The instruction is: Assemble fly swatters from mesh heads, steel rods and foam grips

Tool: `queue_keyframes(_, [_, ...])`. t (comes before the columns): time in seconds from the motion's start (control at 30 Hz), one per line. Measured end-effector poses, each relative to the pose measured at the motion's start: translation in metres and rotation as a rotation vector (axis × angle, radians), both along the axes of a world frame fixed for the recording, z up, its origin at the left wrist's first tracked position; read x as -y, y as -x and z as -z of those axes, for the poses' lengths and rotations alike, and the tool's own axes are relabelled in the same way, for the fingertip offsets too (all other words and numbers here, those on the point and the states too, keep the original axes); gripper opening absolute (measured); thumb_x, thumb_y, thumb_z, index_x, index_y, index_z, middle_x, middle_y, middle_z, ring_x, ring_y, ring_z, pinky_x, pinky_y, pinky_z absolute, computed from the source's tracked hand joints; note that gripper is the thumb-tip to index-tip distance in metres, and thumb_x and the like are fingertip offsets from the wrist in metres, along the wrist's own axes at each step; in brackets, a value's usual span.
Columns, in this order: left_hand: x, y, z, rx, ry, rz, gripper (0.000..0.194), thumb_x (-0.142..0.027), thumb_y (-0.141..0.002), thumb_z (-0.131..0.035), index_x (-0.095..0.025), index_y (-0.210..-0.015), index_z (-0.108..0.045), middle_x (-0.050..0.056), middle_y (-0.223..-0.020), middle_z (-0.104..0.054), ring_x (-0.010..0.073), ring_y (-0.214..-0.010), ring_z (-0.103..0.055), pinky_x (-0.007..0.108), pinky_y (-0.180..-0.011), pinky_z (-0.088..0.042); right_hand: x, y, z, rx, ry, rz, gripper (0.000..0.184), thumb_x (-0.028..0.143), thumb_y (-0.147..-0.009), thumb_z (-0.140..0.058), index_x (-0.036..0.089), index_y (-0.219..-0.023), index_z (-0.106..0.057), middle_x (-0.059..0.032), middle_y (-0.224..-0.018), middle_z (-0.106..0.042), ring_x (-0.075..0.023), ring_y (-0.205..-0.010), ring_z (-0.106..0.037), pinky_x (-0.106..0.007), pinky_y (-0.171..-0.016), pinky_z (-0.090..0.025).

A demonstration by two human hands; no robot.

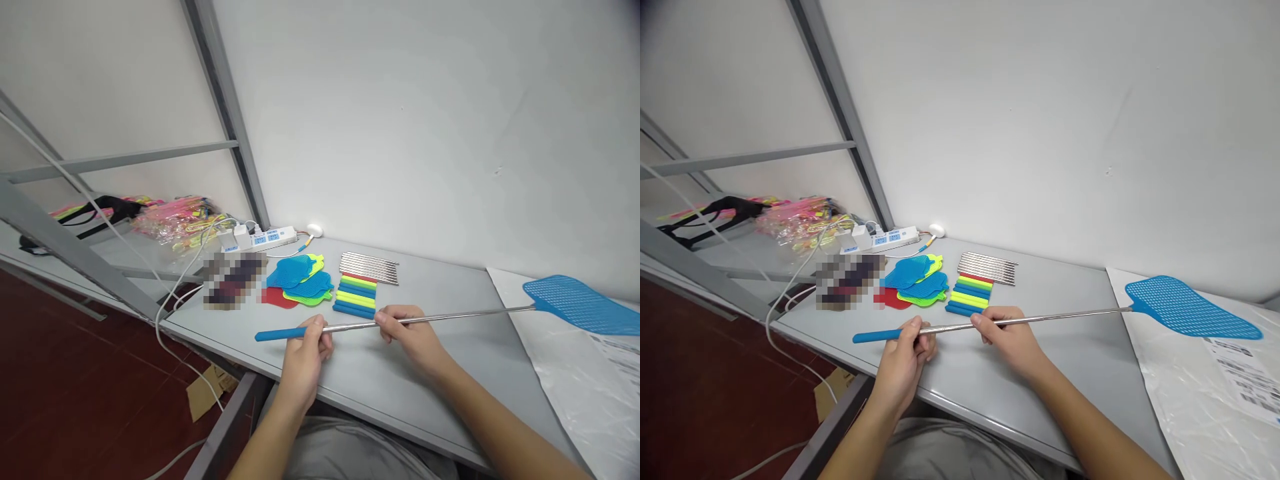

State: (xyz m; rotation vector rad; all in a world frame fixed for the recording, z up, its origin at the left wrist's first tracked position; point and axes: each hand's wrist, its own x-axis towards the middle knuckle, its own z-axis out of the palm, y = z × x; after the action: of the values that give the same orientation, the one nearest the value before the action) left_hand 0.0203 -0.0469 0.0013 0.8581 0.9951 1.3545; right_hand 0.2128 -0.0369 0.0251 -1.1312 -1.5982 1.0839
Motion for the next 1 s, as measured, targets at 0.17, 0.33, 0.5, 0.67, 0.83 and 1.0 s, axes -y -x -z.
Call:
queue_keyframes(0.17, [-0.009,0.016,-0.012,0.093,0.01,-0.116,0.042,-0.039,-0.086,-0.057,-0.018,-0.053,-0.044,-0.005,-0.049,-0.036,0.0082,-0.045,-0.032,0.023,-0.046,-0.03,-0.008,-0.012,0.004,-0.336,0.073,0.115,0.045,0.047,-0.088,-0.058,0.02,-0.054,-0.049,0.0027,-0.053,-0.039,-0.0129,-0.054,-0.038,-0.029,-0.055,-0.032])
queue_keyframes(0.33, [-0.017,0.035,-0.022,0.115,-0.062,-0.196,0.039,-0.034,-0.084,-0.061,-0.017,-0.053,-0.046,-0.006,-0.048,-0.035,0.0072,-0.045,-0.031,0.022,-0.047,-0.03,-0.017,-0.03,0.0,-0.498,0.042,0.284,0.045,0.044,-0.085,-0.063,0.02,-0.052,-0.045,0.0041,-0.055,-0.033,-0.0115,-0.053,-0.036,-0.029,-0.054,-0.034])
queue_keyframes(0.5, [-0.02,0.045,-0.023,0.177,-0.045,-0.177,0.039,-0.04,-0.087,-0.056,-0.017,-0.057,-0.05,-0.007,-0.046,-0.029,0.007,-0.043,-0.029,0.021,-0.045,-0.029,-0.021,-0.035,-0.005,-0.531,0.051,0.301,0.044,0.044,-0.085,-0.064,0.02,-0.053,-0.047,0.0049,-0.056,-0.032,-0.0098,-0.05,-0.031,-0.028,-0.052,-0.035])
queue_keyframes(0.67, [-0.026,0.057,-0.025,0.266,-0.061,-0.267,0.034,-0.041,-0.088,-0.053,-0.019,-0.063,-0.048,-0.008,-0.045,-0.026,0.0077,-0.04,-0.028,0.021,-0.043,-0.03,-0.026,-0.042,-0.011,-0.684,-0.014,0.438,0.046,0.05,-0.089,-0.054,0.02,-0.055,-0.048,0.0072,-0.05,-0.026,-0.0084,-0.044,-0.025,-0.026,-0.049,-0.036])
queue_keyframes(0.83, [-0.031,0.066,-0.023,0.281,-0.119,-0.335,0.034,-0.04,-0.087,-0.054,-0.018,-0.062,-0.048,-0.008,-0.046,-0.028,0.0067,-0.039,-0.026,0.02,-0.042,-0.029,-0.032,-0.055,-0.012,-0.759,-0.09,0.686,0.036,0.047,-0.09,-0.051,0.019,-0.068,-0.058,0.0083,-0.049,-0.028,-0.0081,-0.044,-0.025,-0.024,-0.049,-0.038])
queue_keyframes(1.0, [-0.033,0.067,-0.016,0.294,-0.138,-0.351,0.033,-0.042,-0.087,-0.053,-0.018,-0.063,-0.052,-0.008,-0.045,-0.029,0.007,-0.039,-0.028,0.02,-0.042,-0.031,-0.037,-0.066,-0.009,-0.784,-0.124,0.801,0.036,0.043,-0.089,-0.048,0.015,-0.072,-0.064,0.0064,-0.052,-0.036,-0.008,-0.046,-0.031,-0.023,-0.048,-0.039])
